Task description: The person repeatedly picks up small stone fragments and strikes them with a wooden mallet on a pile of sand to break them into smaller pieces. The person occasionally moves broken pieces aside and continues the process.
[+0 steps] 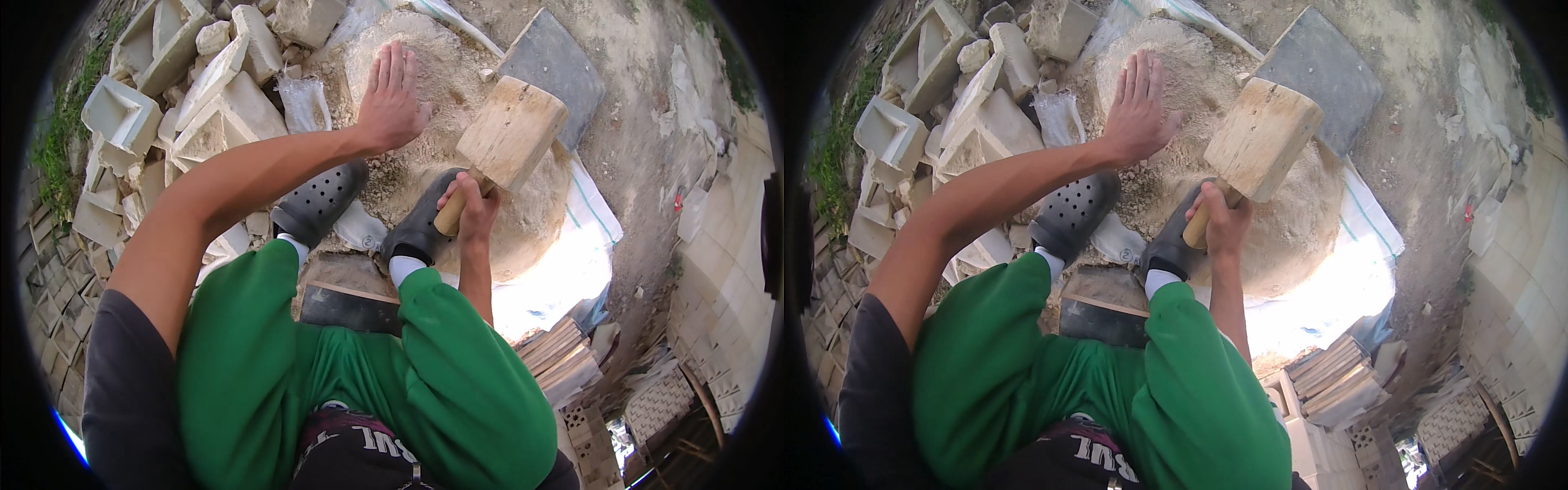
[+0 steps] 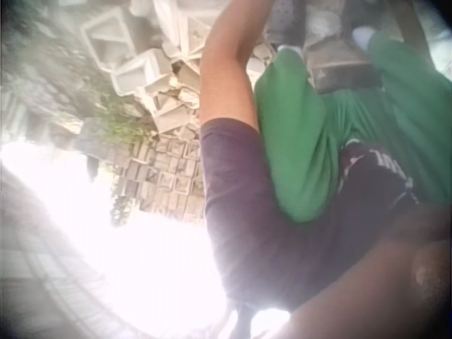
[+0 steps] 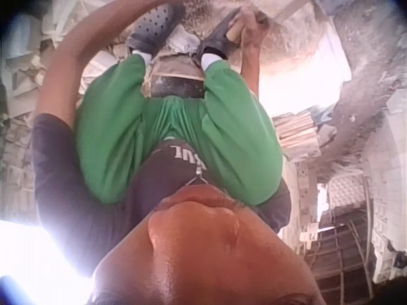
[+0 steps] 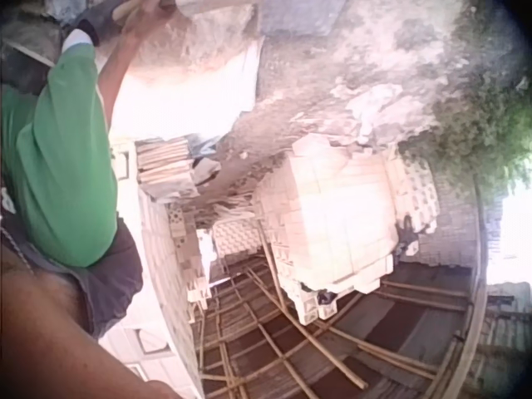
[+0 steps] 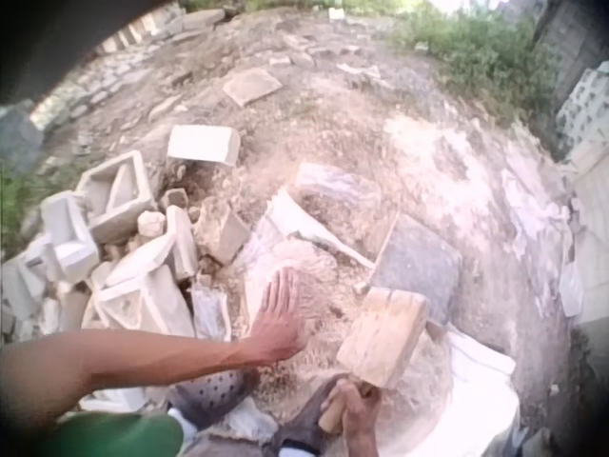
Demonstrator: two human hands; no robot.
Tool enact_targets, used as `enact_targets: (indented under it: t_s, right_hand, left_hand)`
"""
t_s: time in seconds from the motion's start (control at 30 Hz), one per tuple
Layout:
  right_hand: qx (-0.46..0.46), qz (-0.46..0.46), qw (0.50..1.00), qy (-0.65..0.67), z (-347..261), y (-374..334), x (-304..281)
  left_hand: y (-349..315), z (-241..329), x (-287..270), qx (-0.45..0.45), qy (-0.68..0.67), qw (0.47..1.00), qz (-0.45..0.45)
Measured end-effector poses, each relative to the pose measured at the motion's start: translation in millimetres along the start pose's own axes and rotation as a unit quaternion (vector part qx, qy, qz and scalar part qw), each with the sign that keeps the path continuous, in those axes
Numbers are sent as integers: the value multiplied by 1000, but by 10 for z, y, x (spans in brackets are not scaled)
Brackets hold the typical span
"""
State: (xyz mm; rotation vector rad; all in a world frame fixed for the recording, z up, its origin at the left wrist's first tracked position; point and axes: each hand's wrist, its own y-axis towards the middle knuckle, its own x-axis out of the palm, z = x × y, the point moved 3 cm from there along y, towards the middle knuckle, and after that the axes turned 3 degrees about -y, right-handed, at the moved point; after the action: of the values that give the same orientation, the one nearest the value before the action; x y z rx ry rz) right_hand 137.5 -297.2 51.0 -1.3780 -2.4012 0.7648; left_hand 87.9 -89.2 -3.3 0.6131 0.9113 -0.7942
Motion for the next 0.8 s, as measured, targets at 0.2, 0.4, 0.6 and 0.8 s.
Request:
enact_targets:
  t_s: [0.2,0.4,0.6,0.8]
  right_hand:
    - [6,3,1000,29,44,28,1]
    - [26,19,999,39,18,-1,-26]
    - [29,-9,999,-24,-26,8,48]
    - [16,-34,984,-177,-57,58,159]
  left_hand:
    - [-62,302,200,188,-93,945,-252]
    - [87,444,117,68,-8,997,-23]
    - [-19,378,479,202,-3,961,-189]
    - [-256,13,-226,100,-150,976,-126]
